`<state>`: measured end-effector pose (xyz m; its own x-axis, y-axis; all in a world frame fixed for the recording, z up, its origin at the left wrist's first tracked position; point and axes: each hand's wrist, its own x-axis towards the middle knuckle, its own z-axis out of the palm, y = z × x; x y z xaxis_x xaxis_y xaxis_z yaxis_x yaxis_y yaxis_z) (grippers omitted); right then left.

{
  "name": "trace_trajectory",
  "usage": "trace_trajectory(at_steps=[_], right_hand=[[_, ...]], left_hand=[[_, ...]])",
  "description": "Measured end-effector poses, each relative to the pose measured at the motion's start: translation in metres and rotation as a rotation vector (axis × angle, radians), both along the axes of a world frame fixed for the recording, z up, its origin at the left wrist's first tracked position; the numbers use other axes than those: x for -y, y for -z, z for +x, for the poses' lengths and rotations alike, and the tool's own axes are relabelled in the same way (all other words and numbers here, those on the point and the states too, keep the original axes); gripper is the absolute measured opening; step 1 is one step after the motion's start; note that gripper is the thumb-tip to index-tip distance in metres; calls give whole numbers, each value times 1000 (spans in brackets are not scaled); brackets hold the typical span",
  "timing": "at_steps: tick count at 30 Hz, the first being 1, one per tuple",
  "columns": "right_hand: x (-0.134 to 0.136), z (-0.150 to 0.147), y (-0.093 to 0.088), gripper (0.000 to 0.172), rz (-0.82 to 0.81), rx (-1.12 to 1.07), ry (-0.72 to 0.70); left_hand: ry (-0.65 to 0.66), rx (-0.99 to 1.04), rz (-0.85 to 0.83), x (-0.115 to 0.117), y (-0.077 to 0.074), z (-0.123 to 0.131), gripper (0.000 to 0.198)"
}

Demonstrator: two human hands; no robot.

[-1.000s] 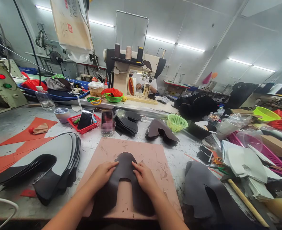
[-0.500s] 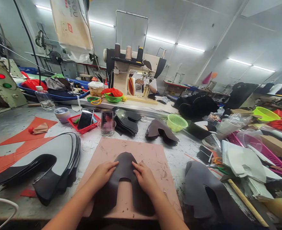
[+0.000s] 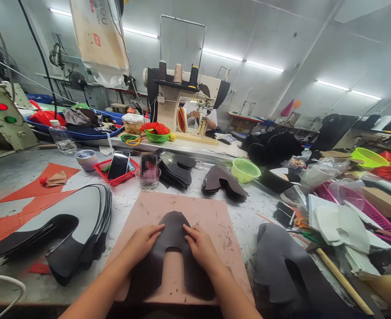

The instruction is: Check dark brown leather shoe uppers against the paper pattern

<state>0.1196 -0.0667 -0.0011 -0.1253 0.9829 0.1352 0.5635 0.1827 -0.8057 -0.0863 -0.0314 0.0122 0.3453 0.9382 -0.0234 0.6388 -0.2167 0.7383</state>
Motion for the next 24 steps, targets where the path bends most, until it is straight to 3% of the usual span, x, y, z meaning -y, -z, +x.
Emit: trace_trajectory(at_steps=[24], right_hand=[[-3, 0, -5, 39, -37, 137, -44]], left_hand=[[-10, -148, -29, -5, 0, 3, 38]])
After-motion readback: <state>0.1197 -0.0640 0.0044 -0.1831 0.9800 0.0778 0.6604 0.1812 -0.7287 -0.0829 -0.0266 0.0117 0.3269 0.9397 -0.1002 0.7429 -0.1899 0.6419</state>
